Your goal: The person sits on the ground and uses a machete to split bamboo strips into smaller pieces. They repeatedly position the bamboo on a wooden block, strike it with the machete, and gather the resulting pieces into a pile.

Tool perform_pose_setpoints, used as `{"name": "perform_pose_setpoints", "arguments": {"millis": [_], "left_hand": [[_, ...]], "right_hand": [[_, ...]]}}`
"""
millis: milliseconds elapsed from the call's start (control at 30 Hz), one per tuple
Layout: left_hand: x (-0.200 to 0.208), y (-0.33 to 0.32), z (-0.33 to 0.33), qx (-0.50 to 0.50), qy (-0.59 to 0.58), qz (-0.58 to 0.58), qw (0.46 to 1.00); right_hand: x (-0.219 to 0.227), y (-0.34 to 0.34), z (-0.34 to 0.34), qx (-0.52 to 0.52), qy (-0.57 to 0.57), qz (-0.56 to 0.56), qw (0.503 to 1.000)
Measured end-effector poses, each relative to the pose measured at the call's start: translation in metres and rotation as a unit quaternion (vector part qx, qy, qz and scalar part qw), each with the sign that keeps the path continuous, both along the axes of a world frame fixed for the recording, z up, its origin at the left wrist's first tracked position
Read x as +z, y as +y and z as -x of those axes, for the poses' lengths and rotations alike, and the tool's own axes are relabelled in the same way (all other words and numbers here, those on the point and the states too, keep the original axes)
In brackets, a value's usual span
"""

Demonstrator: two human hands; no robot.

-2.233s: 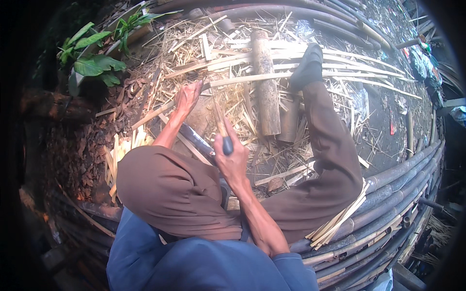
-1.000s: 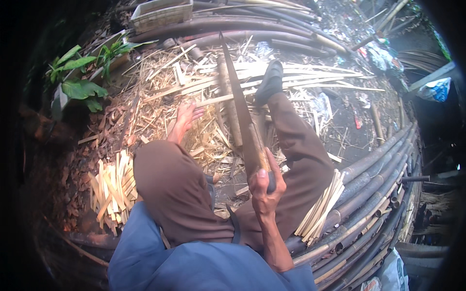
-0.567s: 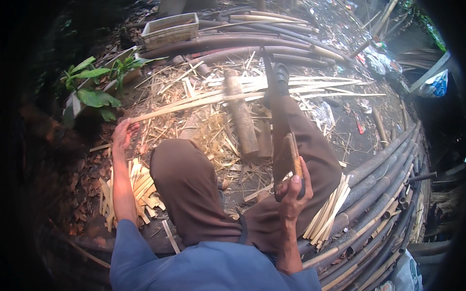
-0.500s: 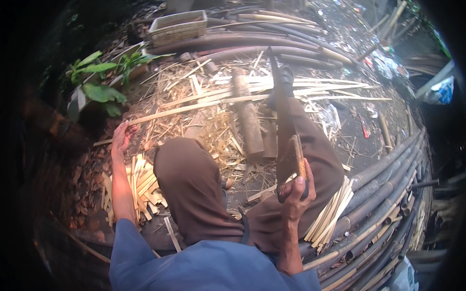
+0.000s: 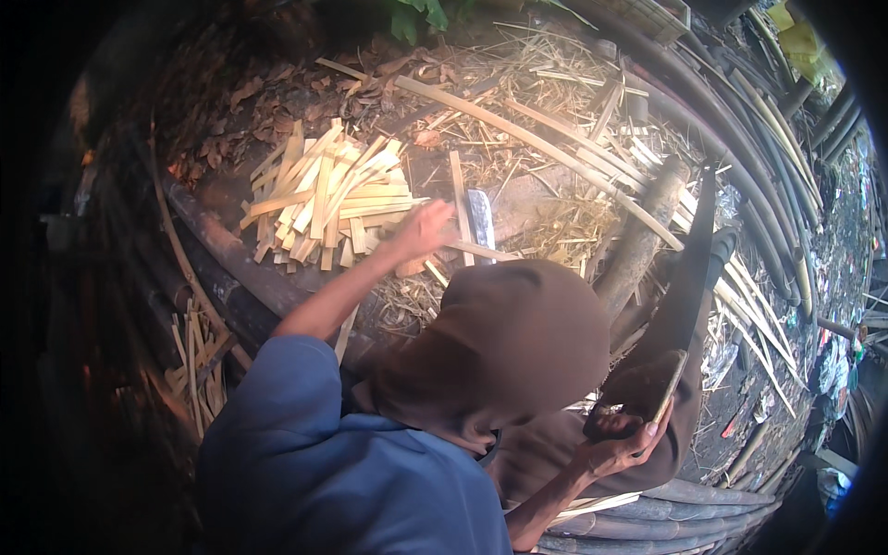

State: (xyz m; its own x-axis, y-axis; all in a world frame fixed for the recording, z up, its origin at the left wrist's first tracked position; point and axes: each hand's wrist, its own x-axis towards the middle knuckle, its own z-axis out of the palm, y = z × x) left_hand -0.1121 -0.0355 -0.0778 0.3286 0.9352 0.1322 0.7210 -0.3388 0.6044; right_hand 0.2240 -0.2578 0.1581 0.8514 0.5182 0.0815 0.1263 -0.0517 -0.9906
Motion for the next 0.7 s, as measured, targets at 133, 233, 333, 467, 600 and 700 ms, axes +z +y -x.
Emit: {"name": "perform_pose_setpoints", "arguments": {"millis": [133, 233, 333, 467, 600, 700], "left_hand": [[-0.032, -0.043, -0.002, -0.044, 0.121, 0.014, 0.992], [-0.016, -0.034, -0.013, -0.048, 0.096, -0.048, 0.993], [0.024, 0.001, -0.025, -0.079, 0.002, -0.115, 0.990], [0.113, 0.056, -0.061, -0.057, 0.100, -0.182, 0.977], [0.168, 0.106, -0.091, -0.069, 0.108, -0.278, 0.952], [0.146, 0.153, -0.089, -0.081, 0.165, -0.364, 0.913]], "right_hand": [[-0.003, 0.006, -0.009, -0.005, -0.053, 0.026, 0.998], [-0.001, 0.009, -0.006, -0.010, -0.027, 0.015, 0.999], [-0.004, 0.008, -0.006, -0.008, 0.024, -0.013, 1.000], [-0.013, 0.005, -0.012, -0.009, 0.008, -0.005, 1.000], [-0.020, -0.003, -0.014, -0.013, 0.005, -0.002, 1.000], [-0.013, -0.001, -0.002, -0.033, 0.055, -0.020, 0.998]]}}
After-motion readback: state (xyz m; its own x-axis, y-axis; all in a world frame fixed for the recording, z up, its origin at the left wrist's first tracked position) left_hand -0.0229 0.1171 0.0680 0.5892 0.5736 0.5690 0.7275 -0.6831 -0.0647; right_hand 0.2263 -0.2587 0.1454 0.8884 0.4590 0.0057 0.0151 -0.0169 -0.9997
